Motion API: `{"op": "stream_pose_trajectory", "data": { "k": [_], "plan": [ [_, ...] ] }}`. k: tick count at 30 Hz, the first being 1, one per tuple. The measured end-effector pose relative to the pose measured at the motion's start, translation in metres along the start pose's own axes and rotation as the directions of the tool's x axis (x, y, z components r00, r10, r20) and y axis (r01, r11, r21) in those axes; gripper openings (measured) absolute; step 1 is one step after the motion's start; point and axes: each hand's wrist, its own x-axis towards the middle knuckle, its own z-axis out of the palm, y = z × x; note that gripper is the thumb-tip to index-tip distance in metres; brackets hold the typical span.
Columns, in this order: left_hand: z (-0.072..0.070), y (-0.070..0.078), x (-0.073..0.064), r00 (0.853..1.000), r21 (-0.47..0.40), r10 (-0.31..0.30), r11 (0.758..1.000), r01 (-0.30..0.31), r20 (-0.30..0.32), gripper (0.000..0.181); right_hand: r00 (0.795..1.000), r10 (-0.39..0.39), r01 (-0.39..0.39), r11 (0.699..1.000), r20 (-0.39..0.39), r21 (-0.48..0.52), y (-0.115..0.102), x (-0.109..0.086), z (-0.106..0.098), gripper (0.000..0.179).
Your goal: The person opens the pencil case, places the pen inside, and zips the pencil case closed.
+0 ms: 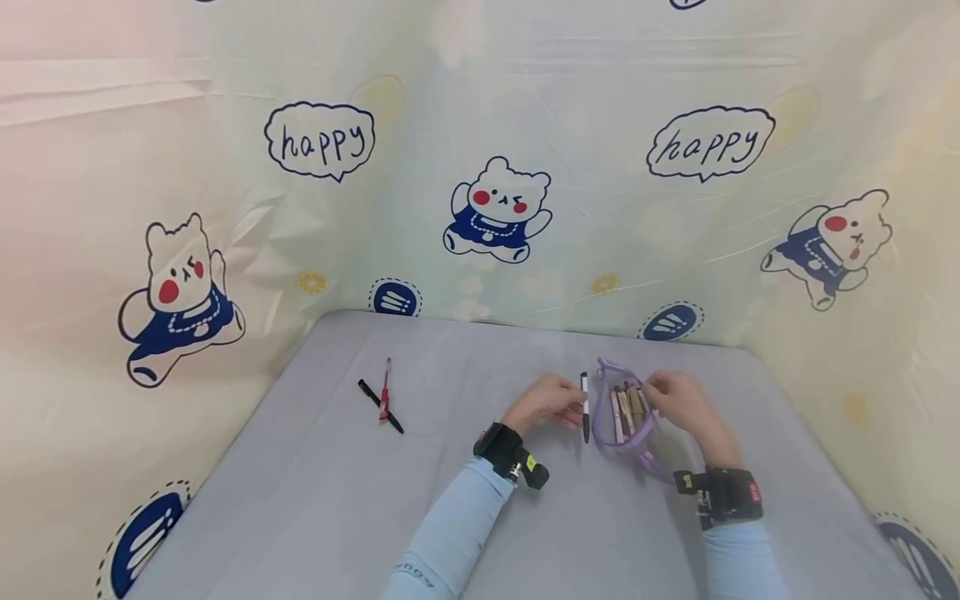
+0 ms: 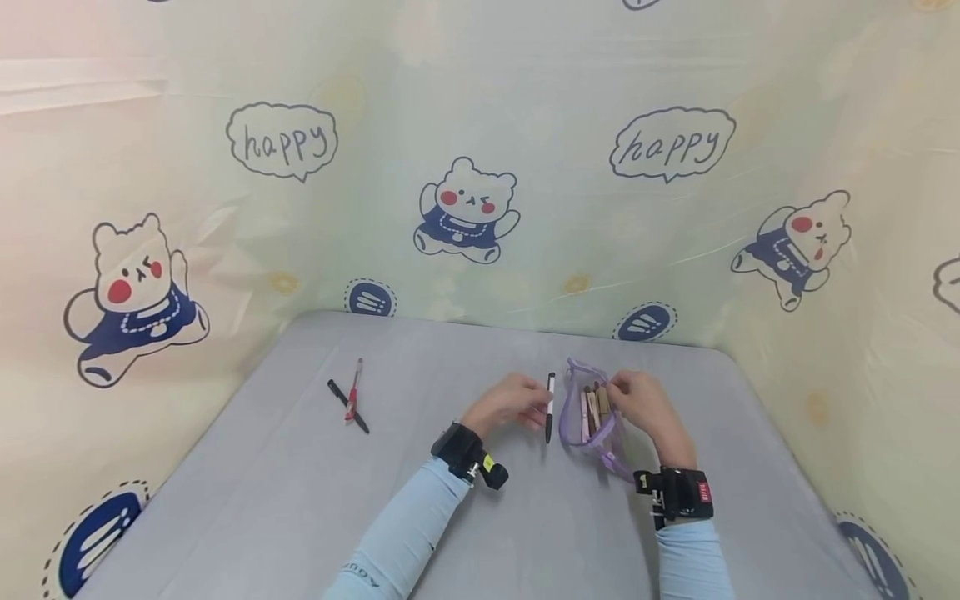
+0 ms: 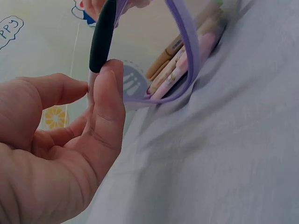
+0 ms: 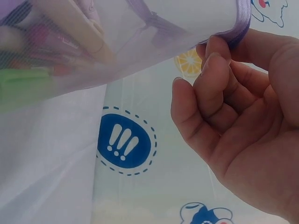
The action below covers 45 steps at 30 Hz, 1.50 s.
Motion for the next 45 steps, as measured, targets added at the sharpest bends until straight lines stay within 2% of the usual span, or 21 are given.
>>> {"op": "stream_pose_trajectory", "data": {
  "k": [11, 16, 21, 26, 28, 36, 41, 45],
  "plan": [
    [0.025, 0.004, 0.016, 0.999, 0.015, -0.034, 0.999, 0.033, 0.025, 0.022, 0.999, 0.029, -0.029, 1.0, 0.024, -0.011, -0.001, -0.001, 0.002, 0.027],
    [0.037, 0.009, 0.027, 0.999, 0.022, -0.043, 0.999, 0.042, 0.023, 0.022, 1.0, 0.009, -0.009, 1.0, 0.01, -0.008, -0.001, 0.0, 0.003, 0.025],
    [0.042, 0.013, 0.032, 0.999, 0.03, -0.048, 0.998, 0.048, 0.017, 0.02, 1.0, -0.016, 0.016, 1.0, -0.009, -0.004, -0.002, 0.0, 0.003, 0.023],
    [0.045, 0.013, 0.033, 0.998, -0.004, -0.054, 0.999, 0.054, -0.014, 0.018, 1.0, -0.025, 0.025, 1.0, -0.005, -0.01, -0.005, 0.0, 0.003, 0.022],
    [0.048, 0.013, 0.033, 0.998, -0.018, -0.056, 0.998, 0.055, -0.008, 0.019, 1.0, -0.021, 0.021, 1.0, -0.002, -0.01, -0.005, 0.0, 0.003, 0.022],
    [0.057, 0.023, 0.032, 0.999, -0.104, 0.021, 0.994, -0.016, 0.042, 0.024, 0.999, -0.045, 0.045, 0.999, -0.022, 0.001, -0.001, 0.004, 0.003, 0.02],
    [0.057, 0.026, 0.03, 0.996, -0.095, 0.037, 0.995, -0.029, 0.077, 0.029, 0.999, -0.042, 0.042, 0.999, -0.02, -0.013, 0.0, 0.005, 0.001, 0.019],
    [0.051, 0.029, 0.026, 0.993, -0.073, 0.057, 0.996, -0.05, 0.101, 0.03, 0.999, -0.036, 0.036, 0.999, -0.013, -0.01, -0.001, 0.004, 0.0, 0.02]
  ]
}}
